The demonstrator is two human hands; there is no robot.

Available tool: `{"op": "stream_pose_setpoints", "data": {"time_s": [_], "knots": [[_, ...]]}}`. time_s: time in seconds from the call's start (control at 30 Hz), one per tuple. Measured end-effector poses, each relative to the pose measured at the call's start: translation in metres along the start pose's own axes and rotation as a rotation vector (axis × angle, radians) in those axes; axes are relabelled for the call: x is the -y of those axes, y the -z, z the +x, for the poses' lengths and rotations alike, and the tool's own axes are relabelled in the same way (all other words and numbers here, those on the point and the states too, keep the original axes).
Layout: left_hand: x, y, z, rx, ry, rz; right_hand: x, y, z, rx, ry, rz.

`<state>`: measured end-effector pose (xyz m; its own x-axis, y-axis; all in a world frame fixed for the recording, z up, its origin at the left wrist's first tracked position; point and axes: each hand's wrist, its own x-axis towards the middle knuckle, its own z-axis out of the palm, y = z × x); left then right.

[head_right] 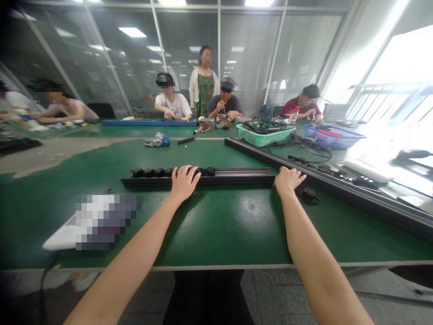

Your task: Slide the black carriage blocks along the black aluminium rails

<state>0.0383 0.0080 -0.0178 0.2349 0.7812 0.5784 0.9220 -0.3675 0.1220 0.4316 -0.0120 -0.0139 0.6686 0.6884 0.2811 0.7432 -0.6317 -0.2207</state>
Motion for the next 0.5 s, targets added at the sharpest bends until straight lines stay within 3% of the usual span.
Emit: {"op": "stream_pose_setpoints", "data": {"time_s": [0.33,0.5], "knots": [[0.000,0.001,0.000,0.002,0.007,-0.019,0.008,0.009,0.003,0.005,-0.123,-0.117],[-0.001,0.002,0.000,0.010,0.012,-0.029,0.013,0.018,-0.004,0.060,-0.070,-0.184]]}}
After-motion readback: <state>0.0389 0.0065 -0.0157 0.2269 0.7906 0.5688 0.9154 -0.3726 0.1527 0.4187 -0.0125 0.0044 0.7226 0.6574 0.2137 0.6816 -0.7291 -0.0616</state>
